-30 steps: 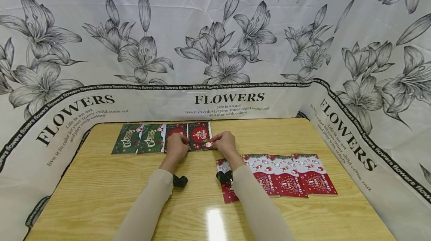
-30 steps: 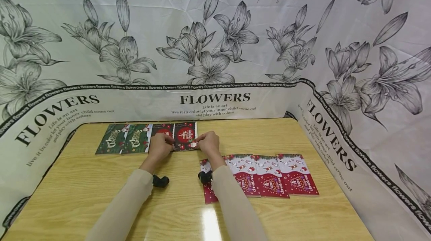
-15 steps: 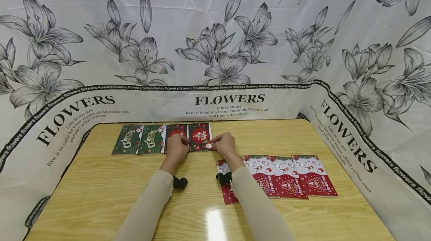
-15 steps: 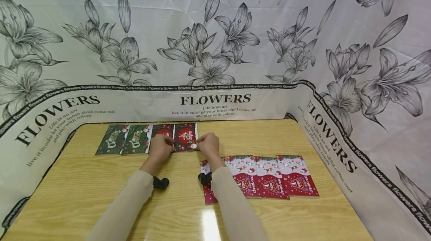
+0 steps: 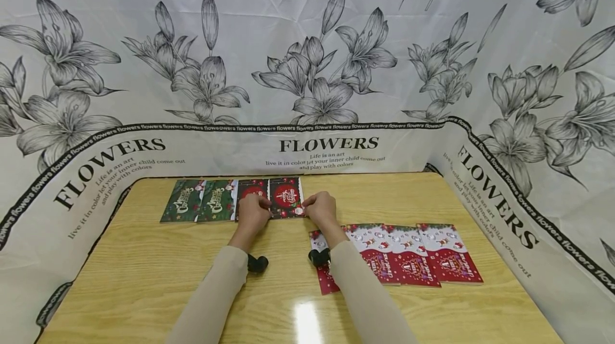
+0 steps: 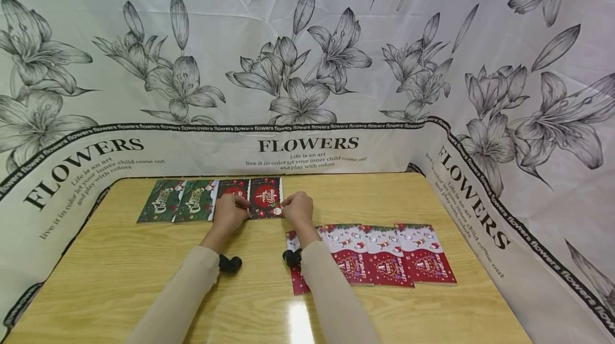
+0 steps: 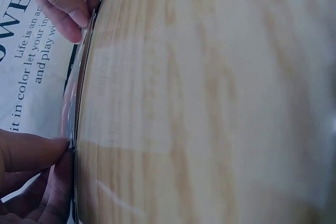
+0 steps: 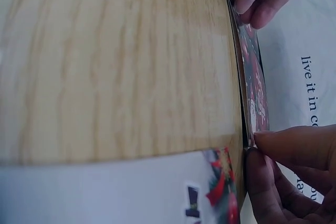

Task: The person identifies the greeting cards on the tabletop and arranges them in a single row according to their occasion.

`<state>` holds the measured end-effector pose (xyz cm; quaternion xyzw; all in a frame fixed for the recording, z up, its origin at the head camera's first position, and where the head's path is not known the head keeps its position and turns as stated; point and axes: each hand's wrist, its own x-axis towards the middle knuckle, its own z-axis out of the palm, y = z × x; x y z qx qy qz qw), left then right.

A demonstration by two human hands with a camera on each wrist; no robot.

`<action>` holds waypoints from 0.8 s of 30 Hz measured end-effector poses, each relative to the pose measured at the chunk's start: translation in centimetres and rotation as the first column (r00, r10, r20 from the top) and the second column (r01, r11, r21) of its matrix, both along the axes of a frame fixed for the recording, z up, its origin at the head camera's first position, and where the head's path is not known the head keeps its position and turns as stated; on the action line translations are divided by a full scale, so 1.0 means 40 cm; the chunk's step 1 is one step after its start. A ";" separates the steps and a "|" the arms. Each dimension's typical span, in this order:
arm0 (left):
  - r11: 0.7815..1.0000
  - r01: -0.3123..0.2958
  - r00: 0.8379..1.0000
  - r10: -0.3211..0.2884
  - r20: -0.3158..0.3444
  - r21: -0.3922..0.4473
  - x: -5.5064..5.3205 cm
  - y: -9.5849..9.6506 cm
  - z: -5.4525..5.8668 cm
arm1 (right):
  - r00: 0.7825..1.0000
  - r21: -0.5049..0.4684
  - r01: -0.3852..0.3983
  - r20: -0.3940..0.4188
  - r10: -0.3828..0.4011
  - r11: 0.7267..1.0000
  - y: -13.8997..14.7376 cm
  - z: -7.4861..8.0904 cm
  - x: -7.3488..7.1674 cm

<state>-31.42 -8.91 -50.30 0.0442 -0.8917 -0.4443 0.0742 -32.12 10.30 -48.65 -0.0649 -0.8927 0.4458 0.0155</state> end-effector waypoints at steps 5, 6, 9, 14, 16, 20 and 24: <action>1.000 0.005 1.000 -0.005 0.004 0.006 0.003 0.001 0.000 | 1.000 0.013 0.000 0.001 0.000 1.000 0.003 -0.001 0.002; 1.000 0.005 1.000 -0.005 0.006 0.009 0.003 0.001 0.000 | 1.000 0.014 0.001 0.002 -0.001 1.000 0.003 -0.002 0.002; 1.000 0.003 1.000 -0.003 0.003 0.017 0.006 0.002 0.001 | 1.000 0.016 0.001 0.008 -0.002 1.000 0.004 -0.001 0.004; 0.999 -0.003 1.000 0.003 -0.011 0.033 0.008 0.002 -0.003 | 1.000 0.015 -0.003 0.024 0.003 1.000 0.004 0.000 0.004; 0.999 -0.004 1.000 0.005 -0.016 0.035 0.007 0.000 -0.006 | 0.999 0.011 -0.006 0.032 0.005 1.000 0.003 0.001 0.004; 0.999 -0.007 1.000 0.008 -0.020 0.036 0.006 -0.002 -0.009 | 0.999 0.000 -0.012 0.043 0.012 1.000 0.003 0.004 0.007; 0.999 -0.007 1.000 0.008 -0.019 0.037 0.006 -0.003 -0.008 | 0.999 -0.010 -0.016 0.045 0.016 1.000 0.003 0.009 0.011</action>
